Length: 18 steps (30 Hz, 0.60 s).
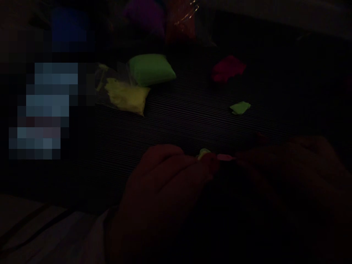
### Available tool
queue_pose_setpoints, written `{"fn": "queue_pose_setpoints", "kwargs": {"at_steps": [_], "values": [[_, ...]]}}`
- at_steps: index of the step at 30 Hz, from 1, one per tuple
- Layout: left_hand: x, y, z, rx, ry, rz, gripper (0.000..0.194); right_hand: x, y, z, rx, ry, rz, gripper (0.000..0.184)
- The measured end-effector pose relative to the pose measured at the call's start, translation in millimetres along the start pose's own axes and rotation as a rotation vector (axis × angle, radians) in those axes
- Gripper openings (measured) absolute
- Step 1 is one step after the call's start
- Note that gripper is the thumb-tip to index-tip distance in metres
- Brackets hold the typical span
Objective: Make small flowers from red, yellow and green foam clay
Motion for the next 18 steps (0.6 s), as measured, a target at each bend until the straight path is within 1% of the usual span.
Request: {"fn": "queue_pose_setpoints", "kwargs": {"at_steps": [2,4,7,9,10,12,14,15,18], "values": [[3.3,2.0,1.9,0.007,0.012,0.025,0.016,0.5,0.6,0.3,-0.016,0.003,0.05,0.012],[9.1,5.4,5.5,0.019,-0.032,0.086,0.015,0.3,1.2,1.0,-0.037,0.0,0.072,0.012],[21.0,10.3,11.1,0.029,-0.192,0.242,0.015,0.0,1.4,1.8,-0.051,-0.002,0.045,0.011],[27.5,11.6,12.1,0.045,-0.281,0.305,0.018,0.8,1.1,1.6,-0.041,-0.001,0.038,0.011],[29.6,11.5,11.6,0.052,-0.305,0.304,0.02,1.3,0.8,1.2,-0.033,0.0,0.04,0.011],[31.8,10.7,9.5,0.061,-0.322,0.256,0.023,2.2,0.3,0.3,-0.023,-0.002,0.043,0.012],[32.6,10.5,8.5,0.049,-0.321,0.206,0.026,2.7,0.1,-0.3,-0.021,-0.005,0.046,0.011],[33.0,10.8,8.8,0.04,-0.316,0.202,0.028,2.7,0.2,-0.4,-0.023,-0.008,0.047,0.012],[34.2,13.0,13.0,0.009,-0.282,0.269,0.033,1.9,0.7,0.3,-0.033,-0.012,0.036,0.013]]}}
Point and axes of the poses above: each hand's wrist, its own y-axis away from the middle knuckle, its own z-axis out of the back of the hand, x = y × z, the point moved 2 cm from there along -y, towards the middle knuckle, and after that the axes turned 13 degrees about -z, right-handed, at the moved point
